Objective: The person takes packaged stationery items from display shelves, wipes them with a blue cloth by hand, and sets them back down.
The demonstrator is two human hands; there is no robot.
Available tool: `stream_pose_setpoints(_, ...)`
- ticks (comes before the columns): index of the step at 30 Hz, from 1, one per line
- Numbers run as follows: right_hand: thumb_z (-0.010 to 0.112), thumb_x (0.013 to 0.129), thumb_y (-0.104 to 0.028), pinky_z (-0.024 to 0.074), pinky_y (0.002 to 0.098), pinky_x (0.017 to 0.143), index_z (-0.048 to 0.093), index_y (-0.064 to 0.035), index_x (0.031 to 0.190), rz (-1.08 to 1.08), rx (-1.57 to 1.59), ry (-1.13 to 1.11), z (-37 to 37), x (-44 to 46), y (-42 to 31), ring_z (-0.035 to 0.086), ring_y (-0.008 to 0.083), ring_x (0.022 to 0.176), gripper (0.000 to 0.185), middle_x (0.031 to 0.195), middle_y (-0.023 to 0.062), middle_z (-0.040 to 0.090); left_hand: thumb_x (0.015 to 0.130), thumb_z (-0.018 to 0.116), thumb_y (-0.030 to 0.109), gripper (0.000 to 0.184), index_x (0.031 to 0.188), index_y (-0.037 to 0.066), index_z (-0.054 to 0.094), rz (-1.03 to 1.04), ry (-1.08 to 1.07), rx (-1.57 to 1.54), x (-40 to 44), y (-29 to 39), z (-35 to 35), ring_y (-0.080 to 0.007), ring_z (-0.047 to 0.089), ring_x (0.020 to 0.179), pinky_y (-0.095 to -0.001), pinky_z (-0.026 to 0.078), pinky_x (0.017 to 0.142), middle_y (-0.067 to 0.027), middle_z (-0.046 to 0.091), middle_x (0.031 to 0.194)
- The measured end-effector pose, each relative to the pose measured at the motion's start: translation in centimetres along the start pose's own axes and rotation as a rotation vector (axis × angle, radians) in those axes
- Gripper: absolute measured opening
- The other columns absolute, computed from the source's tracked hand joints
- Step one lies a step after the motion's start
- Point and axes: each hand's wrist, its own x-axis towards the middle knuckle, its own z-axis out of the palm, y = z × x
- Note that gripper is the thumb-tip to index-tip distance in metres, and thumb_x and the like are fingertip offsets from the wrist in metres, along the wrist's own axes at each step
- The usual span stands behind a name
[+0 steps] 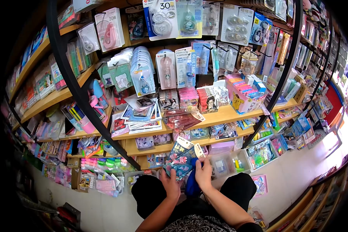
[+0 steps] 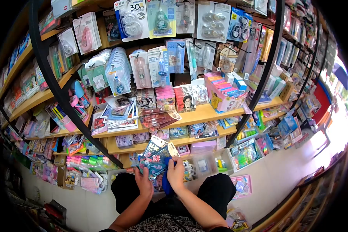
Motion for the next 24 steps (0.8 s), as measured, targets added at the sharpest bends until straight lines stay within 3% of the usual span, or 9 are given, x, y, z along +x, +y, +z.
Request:
stream_pose_setpoints(4,0.053,0.086,-0.008,0.0394,0.0248,0.064,0.054,-0.0002,0.088,0.412,0.295,0.058,0.9,-0.7,1.4,0.046,0.0093,0.07,0.008,0.075,0.0024,0.053,0.09,0.055,0.014,0.03,0.117,0.006,0.044,0.1,0.004,0.024,0.4,-1.3,-0.5,-0.0137,0.056,0.087,-0.0278,0.05,0.067,-0.0046,0.053,0.108)
stream_pose_setpoints(7,0.053,0.086,-0.008,0.0383,0.0227,0.061,0.055,-0.0017,0.085,0.239,0.202,0.016,1.2,-1.8,1.6,0.043,0.0075,0.065,0.007,0.07,-0.0006,0.049,0.09,0.054,0.013,0.029,0.115,0.004,0.044,0.067,0.023,-0.012,-0.2,-0.4,0.7,-0.0141,0.054,0.091,-0.0283,0.048,0.074,-0.005,0.053,0.108)
stream_pose_setpoints(11,0.056,0.085,-0.008,0.0395,0.0229,0.058,0.057,0.0002,0.081,0.222,0.104,-0.241,0.8,-3.7,0.4,0.046,0.0072,0.062,0.01,0.068,0.0002,0.053,0.09,0.053,0.014,0.03,0.116,0.002,0.043,0.204,0.018,0.1,1.1,-2.7,-0.6,-0.0136,0.052,0.094,-0.0278,0.044,0.082,-0.0057,0.053,0.109)
stream_pose_setpoints(14,0.059,0.083,-0.009,0.0407,0.0222,0.061,0.059,0.0014,0.082,0.284,0.208,-0.462,0.1,-3.9,-0.3,0.049,0.007,0.066,0.01,0.071,0.0015,0.056,0.091,0.053,0.014,0.028,0.115,0.003,0.043,0.167,-0.006,0.089,1.6,-2.5,-1.2,-0.0126,0.051,0.094,-0.0268,0.043,0.081,-0.0061,0.053,0.108)
stream_pose_setpoints(15,0.061,0.083,-0.01,0.0415,0.0221,0.063,0.059,0.0012,0.084,0.128,0.102,-0.447,-0.6,-3.3,-0.4,0.05,0.0072,0.069,0.011,0.071,0.0014,0.056,0.091,0.053,0.014,0.028,0.115,0.003,0.043,0.138,-0.014,0.029,1.5,-2.3,-1.2,-0.0124,0.051,0.094,-0.0267,0.043,0.081,-0.006,0.053,0.108)
stream_pose_setpoints(16,0.06,0.084,-0.009,0.0417,0.0226,0.064,0.058,0.0007,0.085,0.216,0.173,-0.414,-1.6,-2.4,-3.1,0.049,0.0075,0.068,0.01,0.072,0.0008,0.056,0.091,0.052,0.013,0.028,0.115,0.003,0.043,0.111,-0.022,-0.033,1.3,-1.8,-0.9,-0.0123,0.051,0.095,-0.0266,0.043,0.081,-0.0059,0.053,0.109)
stream_pose_setpoints(18,0.059,0.084,-0.008,0.0419,0.023,0.064,0.057,-0.0001,0.084,-0.06,0.157,-0.192,-1.7,0.3,-1.5,0.049,0.0073,0.069,0.009,0.074,0.0008,0.056,0.091,0.052,0.012,0.028,0.116,0.003,0.043,0.045,-0.018,-0.088,0.6,-0.5,-0.4,-0.0121,0.05,0.095,-0.0265,0.043,0.081,-0.0059,0.052,0.109)
stream_pose_setpoints(20,0.06,0.084,-0.008,0.0425,0.0242,0.065,0.055,-0.0001,0.083,-0.146,0.106,-0.07,-2.6,2.9,-3.7,0.051,0.0095,0.07,0.009,0.074,0.0024,0.056,0.09,0.051,0.01,0.029,0.116,0.002,0.042,-0.031,0.0,-0.075,-0.2,0.9,0.2,-0.0121,0.05,0.096,-0.0263,0.043,0.08,-0.0061,0.052,0.109)
stream_pose_setpoints(24,0.061,0.083,-0.008,0.043,0.0254,0.065,0.057,0.0,0.084,-0.315,-0.105,-0.041,-2.5,5.1,-5.2,0.054,0.0139,0.07,0.009,0.072,0.0052,0.055,0.089,0.051,0.007,0.032,0.118,0.0,0.042,0.131,-0.077,0.101,-0.8,-0.2,-0.4,-0.0135,0.049,0.098,-0.0275,0.041,0.085,-0.0068,0.051,0.111)
